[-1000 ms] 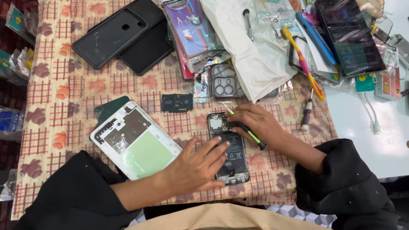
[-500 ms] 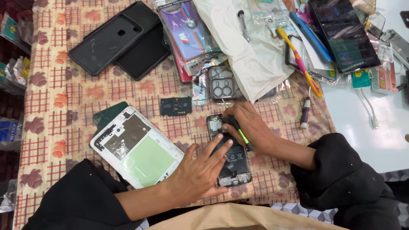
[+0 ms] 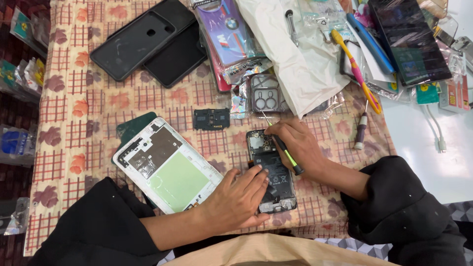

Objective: The person uses a screwdriver to remove screws from a smartphone's internal metal bracket and lifts the bracket off the motherboard. They then use a toothbrush to clean dust from the phone's interior and reattach the bracket, securing it with screws.

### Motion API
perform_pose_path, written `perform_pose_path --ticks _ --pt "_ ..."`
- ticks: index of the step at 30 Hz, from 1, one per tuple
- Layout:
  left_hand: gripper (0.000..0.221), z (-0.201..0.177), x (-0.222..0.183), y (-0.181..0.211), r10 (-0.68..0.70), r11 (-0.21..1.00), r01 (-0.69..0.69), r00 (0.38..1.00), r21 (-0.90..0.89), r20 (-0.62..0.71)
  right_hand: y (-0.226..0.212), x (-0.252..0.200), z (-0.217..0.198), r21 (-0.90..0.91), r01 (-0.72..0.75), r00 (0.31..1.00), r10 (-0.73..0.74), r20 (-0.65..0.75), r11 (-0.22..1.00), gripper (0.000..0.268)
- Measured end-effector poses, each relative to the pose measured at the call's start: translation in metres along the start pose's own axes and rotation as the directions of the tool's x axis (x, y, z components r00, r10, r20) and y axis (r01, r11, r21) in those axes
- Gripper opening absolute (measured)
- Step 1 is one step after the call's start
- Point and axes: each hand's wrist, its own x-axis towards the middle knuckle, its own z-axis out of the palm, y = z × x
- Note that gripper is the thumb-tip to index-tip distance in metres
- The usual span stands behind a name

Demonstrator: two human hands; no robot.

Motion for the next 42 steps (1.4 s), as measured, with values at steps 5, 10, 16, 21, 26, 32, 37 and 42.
perform_pose_path --ticks 5,10,16,21,26,32,37,42 --pt "0.072 0.002 0.000 0.001 0.011 1.000 -0.011 1.000 0.014 -0.005 0.002 0.003 0.003 -0.054 0.058 0.998 -0.057 0.010 0.997 0.041" --pt "0.072 0.000 0.001 -0.001 0.023 1.000 -0.024 1.000 0.012 0.014 0.003 0.007 0.000 0.194 -0.113 0.993 0.103 0.058 0.974 0.026" --pt "0.072 -0.004 0.001 -0.002 0.035 0.999 -0.036 0.999 0.034 0.023 0.001 -0.005 0.004 0.285 -0.152 0.988 0.137 0.072 0.947 0.041" --pt "0.075 -0.002 0.002 0.000 0.034 0.998 -0.035 0.999 0.048 0.017 0.018 -0.012 -0.007 0.431 -0.136 0.987 0.159 -0.016 0.892 0.042" --pt "0.076 0.003 -0.001 0.001 0.027 0.999 -0.028 0.999 0.027 0.032 0.046 -0.034 -0.061 0.441 -0.345 0.921 0.389 -0.010 0.828 0.048" --pt "0.077 -0.002 0.004 0.001 0.029 0.999 -0.031 0.998 0.028 0.050 0.057 -0.044 -0.084 0.123 -0.488 0.873 0.485 0.055 0.864 0.043" --pt "0.077 -0.006 0.010 -0.013 0.028 1.000 -0.028 0.997 -0.013 0.074 0.061 -0.055 -0.084 0.268 -0.646 0.715 0.689 -0.115 0.715 0.032" --pt "0.062 -0.019 0.020 -0.100 -0.113 0.991 0.116 0.993 0.061 -0.043 0.067 -0.058 -0.078 0.145 -0.431 0.871 0.452 -0.192 0.891 0.027"
